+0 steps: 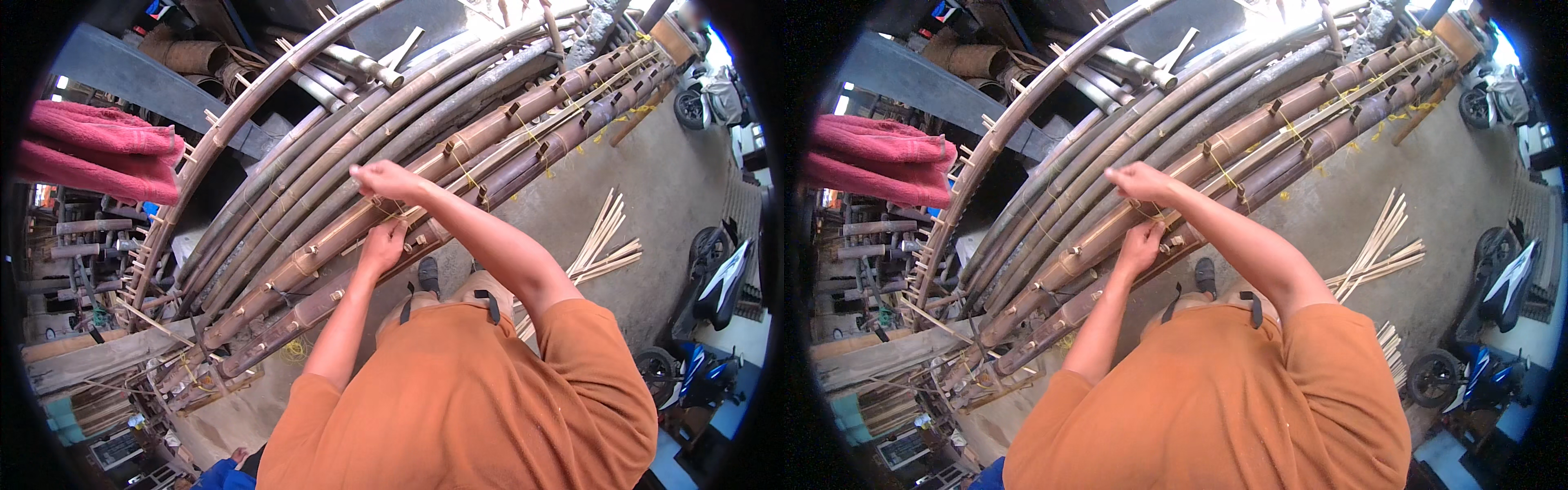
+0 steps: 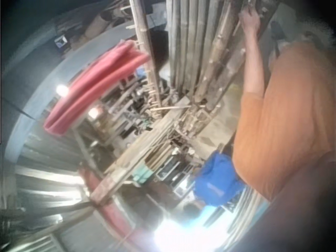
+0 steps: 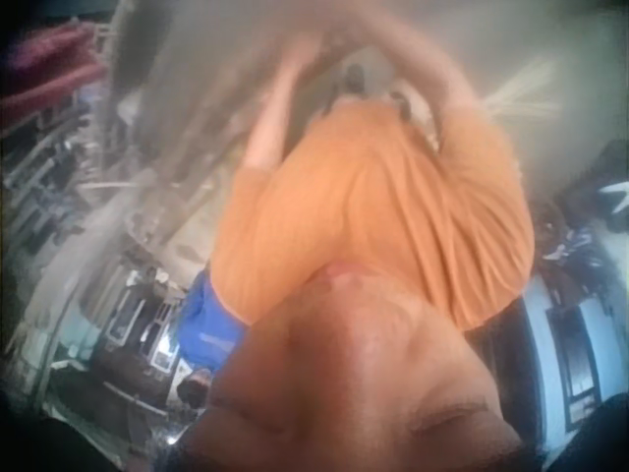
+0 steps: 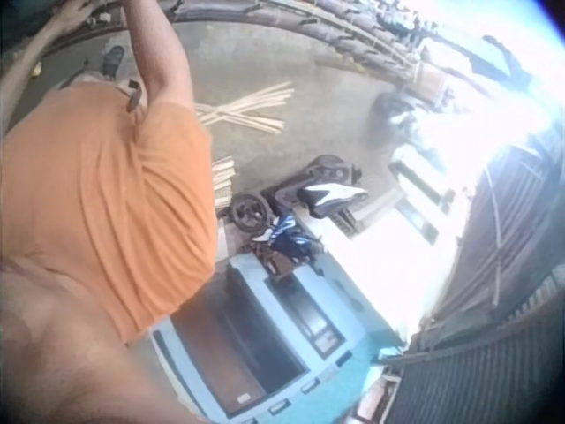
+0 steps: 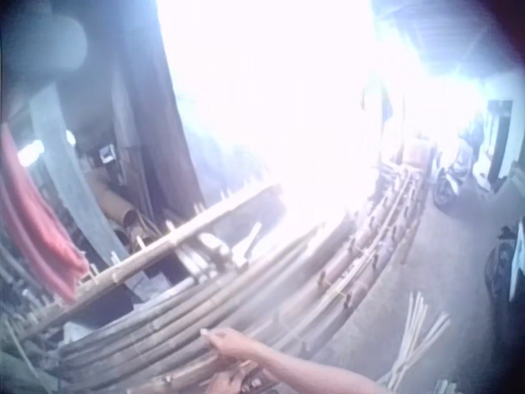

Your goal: The person gathers thin bamboo strips from the floor, places them on a curved bamboo frame, and secures them with yellow string. The person measures the frame with a tape measure and continues tying additional strips to the structure.

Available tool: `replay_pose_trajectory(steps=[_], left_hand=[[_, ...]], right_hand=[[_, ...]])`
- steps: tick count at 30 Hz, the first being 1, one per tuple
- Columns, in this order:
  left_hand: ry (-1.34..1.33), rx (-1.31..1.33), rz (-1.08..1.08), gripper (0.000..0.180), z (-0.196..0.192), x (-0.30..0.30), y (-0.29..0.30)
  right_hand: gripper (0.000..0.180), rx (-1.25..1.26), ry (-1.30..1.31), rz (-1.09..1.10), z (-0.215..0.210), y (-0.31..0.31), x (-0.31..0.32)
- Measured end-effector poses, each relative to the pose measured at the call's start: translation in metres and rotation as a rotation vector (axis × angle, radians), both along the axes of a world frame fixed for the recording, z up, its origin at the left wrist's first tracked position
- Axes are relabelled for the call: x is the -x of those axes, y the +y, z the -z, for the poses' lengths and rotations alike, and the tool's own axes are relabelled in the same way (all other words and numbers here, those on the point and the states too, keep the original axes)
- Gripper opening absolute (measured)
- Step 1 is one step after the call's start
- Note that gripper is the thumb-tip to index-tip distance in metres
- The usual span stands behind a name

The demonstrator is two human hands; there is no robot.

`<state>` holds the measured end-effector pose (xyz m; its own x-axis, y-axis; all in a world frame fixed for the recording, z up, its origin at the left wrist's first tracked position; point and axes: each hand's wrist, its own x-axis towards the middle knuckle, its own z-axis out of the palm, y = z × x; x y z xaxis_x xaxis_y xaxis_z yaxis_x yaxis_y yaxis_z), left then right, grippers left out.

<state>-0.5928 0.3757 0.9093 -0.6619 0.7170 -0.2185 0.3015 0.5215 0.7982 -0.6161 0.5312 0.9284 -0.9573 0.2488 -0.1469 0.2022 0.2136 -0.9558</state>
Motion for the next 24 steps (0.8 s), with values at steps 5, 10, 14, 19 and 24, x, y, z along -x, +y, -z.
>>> replay_pose_trajectory(steps=[5, 10, 14, 19, 24], left_hand=[[0.02, -0.077, -0.054, 0.032, 0.005, -0.005, -0.006], [0.073, -0.169, -0.054, 0.025, -0.003, -0.01, -0.001], [-0.251, -0.641, -0.3, 0.018, -0.048, 0.022, 0.025], [0.182, -0.271, -0.115, 0.025, 0.032, 0.151, 0.061], [0.326, 0.33, 0.066, 0.035, 0.062, 0.169, 0.1]], right_hand=[[0.046, 0.094, 0.025, -0.672, -0.125, 0.0, -0.132], [0.05, -0.129, 0.059, -0.239, 0.047, -0.057, -0.201], [0.048, 0.049, -0.089, -0.389, 0.015, -0.056, -0.194], [0.047, 0.077, -0.095, -0.305, -0.016, -0.048, -0.224], [0.048, 0.439, -0.155, -0.075, -0.005, -0.03, -0.251]])
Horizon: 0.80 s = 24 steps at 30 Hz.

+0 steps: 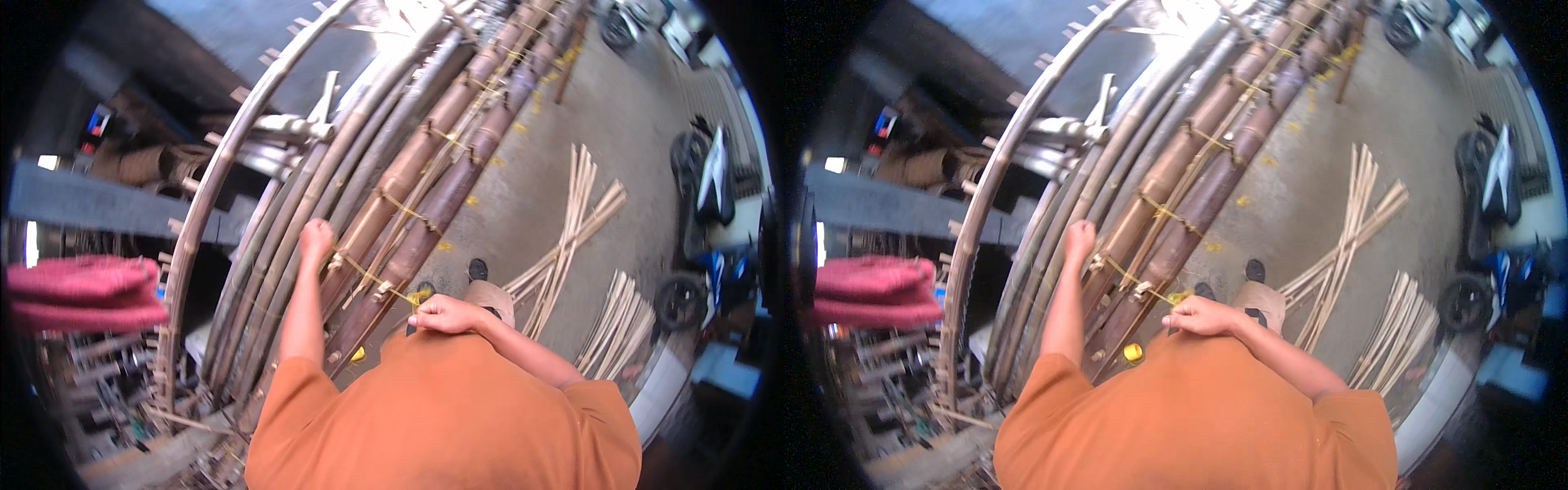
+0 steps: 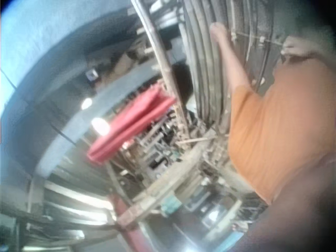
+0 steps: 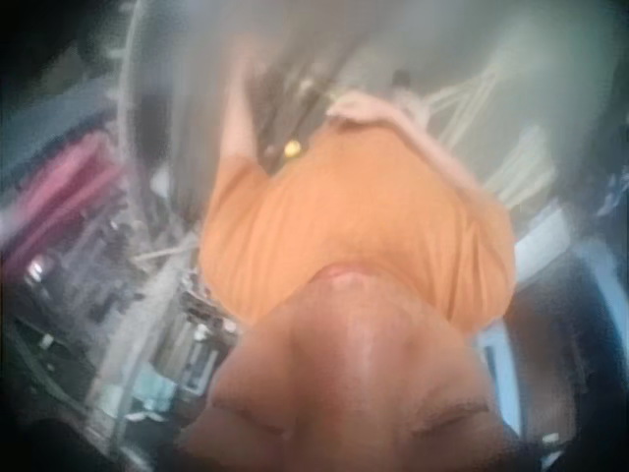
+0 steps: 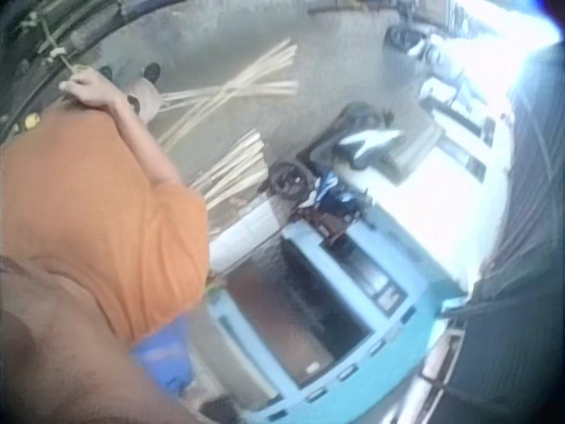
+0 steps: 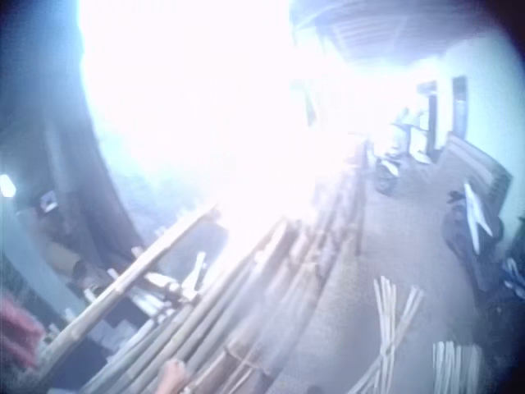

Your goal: The person gathers thin bamboo strips from the floor, places them on a curved bamboo frame, and secures them with yellow string. The person measures the frame with a tape measure and continues tying additional strips to the structure.

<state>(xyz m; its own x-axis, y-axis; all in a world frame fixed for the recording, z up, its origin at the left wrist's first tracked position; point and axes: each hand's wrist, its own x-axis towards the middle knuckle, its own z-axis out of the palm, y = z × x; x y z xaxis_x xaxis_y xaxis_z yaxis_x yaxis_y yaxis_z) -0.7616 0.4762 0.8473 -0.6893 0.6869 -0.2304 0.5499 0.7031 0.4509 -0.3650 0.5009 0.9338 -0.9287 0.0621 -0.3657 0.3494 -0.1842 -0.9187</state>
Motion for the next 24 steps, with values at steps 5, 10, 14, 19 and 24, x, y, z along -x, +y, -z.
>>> replay_pose_trajectory(steps=[5, 10, 14, 19, 24], left_hand=[[0.137, 0.838, 0.541, 0.034, -0.021, 0.021, 0.011], [0.413, 0.336, 0.255, 0.048, -0.15, -0.079, 0.106], [0.133, -0.47, 0.401, 0.026, -0.164, -0.249, 0.2], [-0.367, -0.141, 0.74, 0.029, -0.049, -0.454, 0.28], [-0.593, 0.353, 1.068, 0.057, 0.139, -0.579, 0.257]], right_hand=[[0.036, 0.546, -0.107, 0.738, 0.073, 0.022, -0.061], [0.032, 0.415, -0.299, 0.975, 0.167, 0.057, -0.134], [0.031, 0.45, -0.43, 0.953, 0.265, 0.102, -0.173], [0.032, 0.286, -0.747, 1.147, 0.421, 0.159, -0.246], [0.031, 0.058, -1.12, 1.35, 0.563, 0.243, -0.342]])
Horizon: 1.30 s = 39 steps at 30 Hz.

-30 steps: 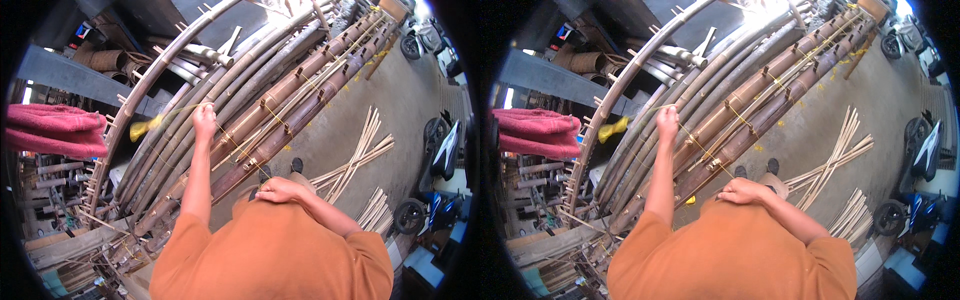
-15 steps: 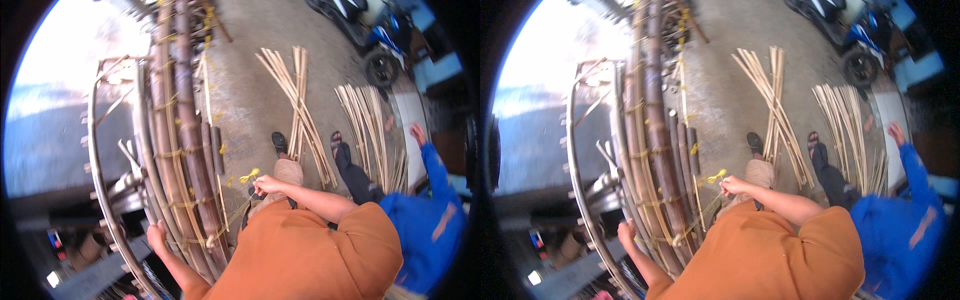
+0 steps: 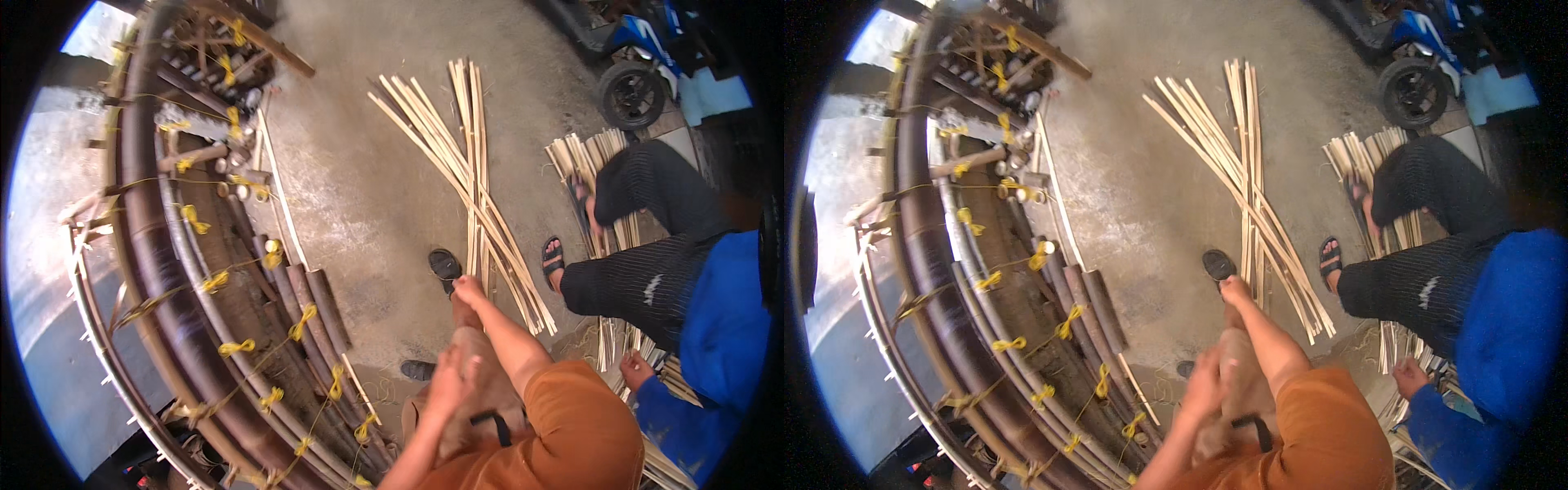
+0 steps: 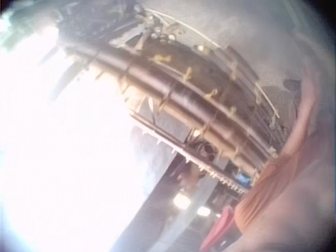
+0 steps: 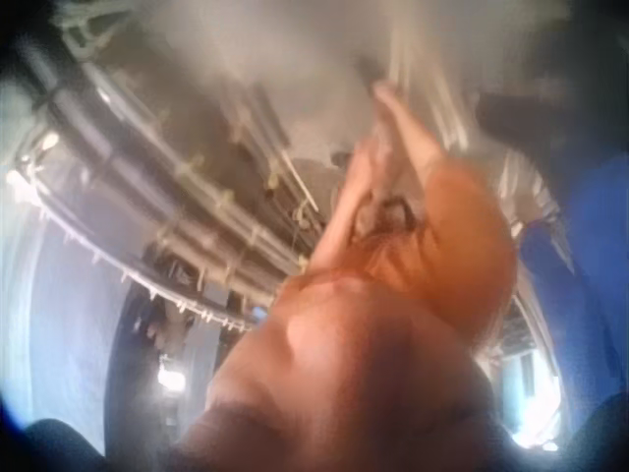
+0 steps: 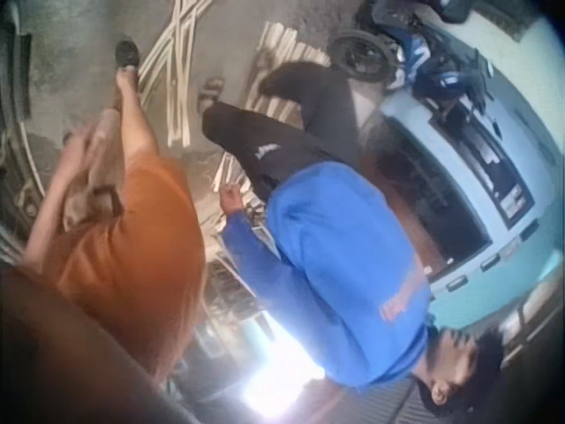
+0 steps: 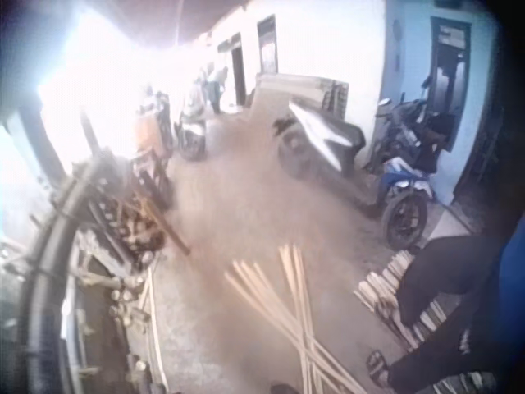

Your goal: The person gathers thin bamboo strips from the floor, places them on a curved bamboo frame, and secures them with yellow string. The person measures the frame with a tape measure and continues tying additional strips to the structure.

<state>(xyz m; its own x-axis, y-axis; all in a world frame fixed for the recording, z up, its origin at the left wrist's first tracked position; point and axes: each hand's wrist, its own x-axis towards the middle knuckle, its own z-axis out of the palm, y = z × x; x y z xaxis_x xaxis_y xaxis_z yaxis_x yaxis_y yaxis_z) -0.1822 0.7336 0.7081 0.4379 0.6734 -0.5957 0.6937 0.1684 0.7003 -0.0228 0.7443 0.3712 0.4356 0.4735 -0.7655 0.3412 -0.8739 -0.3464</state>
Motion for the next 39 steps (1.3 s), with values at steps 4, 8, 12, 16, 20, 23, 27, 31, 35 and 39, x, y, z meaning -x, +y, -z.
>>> replay_pose_trajectory(steps=[4, 8, 12, 16, 20, 23, 27, 31, 35, 39], left_hand=[[0.16, 0.314, 0.125, 0.068, 0.098, -0.049, -0.038], [-0.005, 0.293, -0.073, 0.069, 0.166, -0.047, -0.047], [0.029, 0.31, 0.027, 0.067, 0.179, -0.052, -0.039], [0.075, 0.201, -0.033, 0.06, 0.182, -0.06, -0.036], [0.089, 0.271, -0.072, 0.058, 0.175, -0.066, -0.014], [0.103, 0.328, -0.117, 0.056, 0.162, -0.069, -0.017], [0.084, 0.304, -0.177, 0.056, 0.161, -0.059, -0.041], [0.05, 0.281, -0.38, 0.064, 0.127, -0.043, -0.006], [-0.051, -0.149, -0.541, 0.07, 0.019, -0.016, 0.091], [-0.033, -0.762, -0.617, 0.056, -0.097, 0.022, 0.186]], right_hand=[[0.03, 0.06, -0.19, -0.057, 0.174, 0.037, -0.094], [0.031, 0.098, -0.405, -0.016, 0.255, 0.095, -0.166], [0.032, 0.087, -0.532, -0.06, 0.317, 0.079, -0.211], [0.035, 0.133, -0.517, -0.175, 0.314, 0.09, -0.193], [0.022, 0.106, -0.559, -0.274, 0.286, 0.084, -0.207], [0.022, -0.116, -0.279, -0.167, 0.202, 0.1, -0.19], [0.03, -0.549, -0.177, -0.113, -0.01, 0.192, -0.12], [0.021, -1.103, -0.152, -0.152, -0.21, 0.284, -0.088], [0.024, -1.38, 0.189, -0.166, -0.421, 0.366, -0.036], [0.018, -1.499, 1.076, 0.007, -0.618, 0.398, 0.046]])
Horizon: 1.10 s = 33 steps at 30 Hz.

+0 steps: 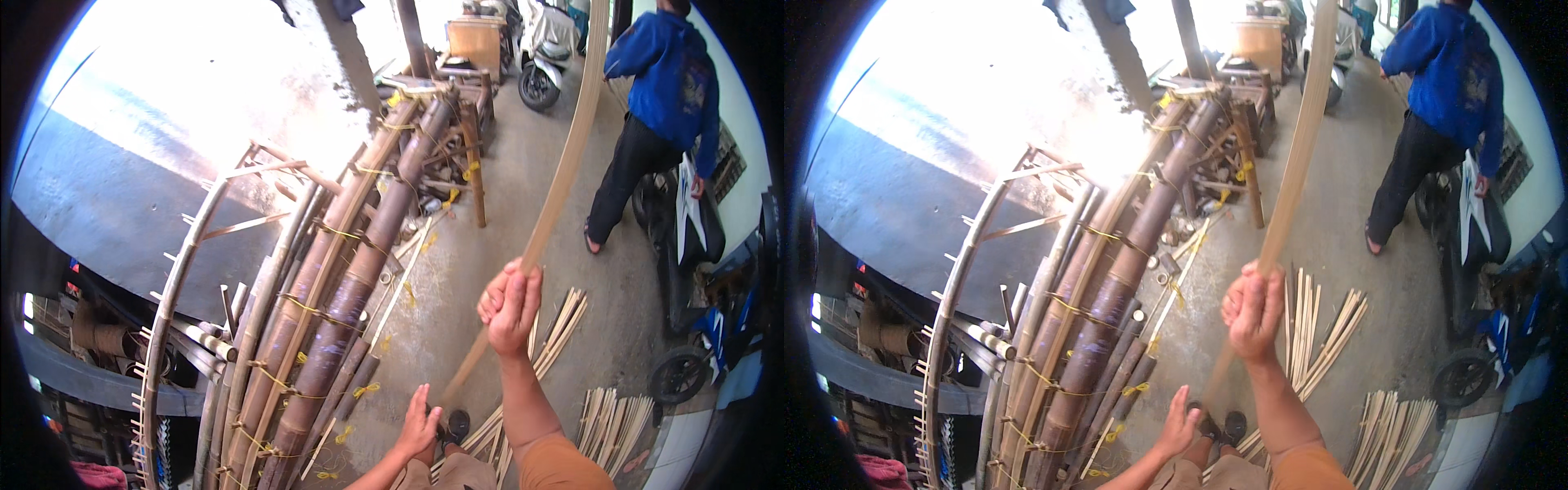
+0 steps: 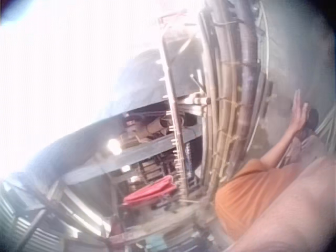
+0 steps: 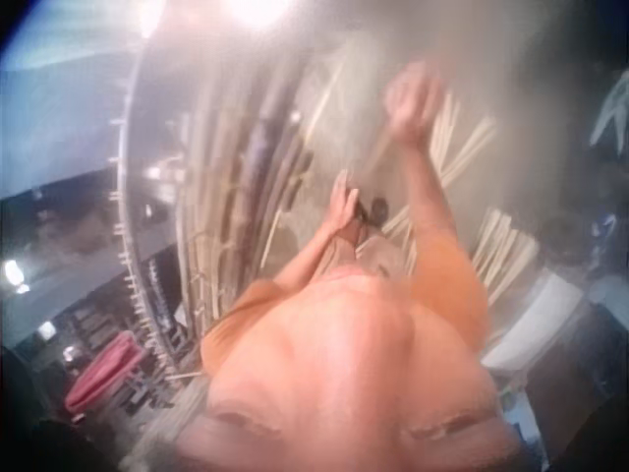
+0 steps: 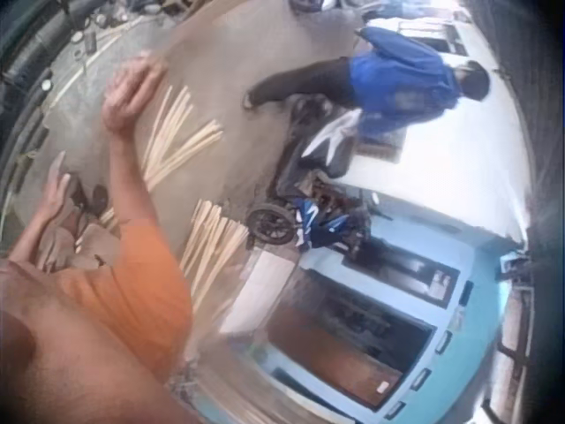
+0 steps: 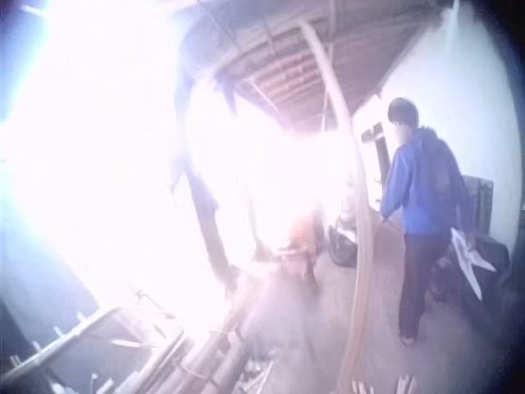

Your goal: The person gathers thin bamboo strips from the floor, places them on a curved bamboo frame, and secures them with yellow string. The person measures the frame with a tape measure and continues tying additional strips to the structure.

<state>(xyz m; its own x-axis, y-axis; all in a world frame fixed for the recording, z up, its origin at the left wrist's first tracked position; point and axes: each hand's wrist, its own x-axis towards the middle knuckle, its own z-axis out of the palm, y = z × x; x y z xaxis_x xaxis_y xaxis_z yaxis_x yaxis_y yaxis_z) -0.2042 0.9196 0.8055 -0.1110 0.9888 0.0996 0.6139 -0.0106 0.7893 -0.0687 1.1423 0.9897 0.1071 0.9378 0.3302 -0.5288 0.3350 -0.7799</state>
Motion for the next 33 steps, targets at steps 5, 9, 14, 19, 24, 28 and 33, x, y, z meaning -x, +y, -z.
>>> replay_pose_trajectory(steps=[5, 9, 14, 19, 24, 28, 33], left_hand=[[-0.496, 0.319, -0.216, 0.03, -0.122, 0.05, -0.059], [-0.197, 0.415, -0.5, 0.037, -0.223, 0.126, -0.116], [0.106, 0.735, -0.803, 0.053, -0.264, 0.218, -0.163], [0.455, 0.705, -0.731, 0.032, -0.219, 0.275, -0.15], [0.543, 0.412, -0.945, 0.03, -0.205, 0.257, -0.054], [0.263, 0.125, -0.814, 0.031, -0.21, 0.217, 0.129], [0.211, 0.017, -0.493, 0.049, -0.194, 0.156, 0.373]], right_hand=[[0.018, 0.167, 0.18, -0.219, -0.061, 0.023, 0.094], [0.017, 0.307, 0.043, -0.376, -0.015, 0.009, 0.168], [0.021, 0.485, -0.386, -0.872, 0.023, -0.024, 0.224], [0.028, 0.336, -0.714, -1.153, 0.041, -0.001, 0.189], [0.03, 0.553, -0.714, -1.082, 0.081, 0.055, 0.092], [0.028, 0.745, -0.772, -0.967, 0.117, 0.109, -0.004], [0.023, 0.811, -0.792, -0.879, 0.105, 0.193, -0.095]])
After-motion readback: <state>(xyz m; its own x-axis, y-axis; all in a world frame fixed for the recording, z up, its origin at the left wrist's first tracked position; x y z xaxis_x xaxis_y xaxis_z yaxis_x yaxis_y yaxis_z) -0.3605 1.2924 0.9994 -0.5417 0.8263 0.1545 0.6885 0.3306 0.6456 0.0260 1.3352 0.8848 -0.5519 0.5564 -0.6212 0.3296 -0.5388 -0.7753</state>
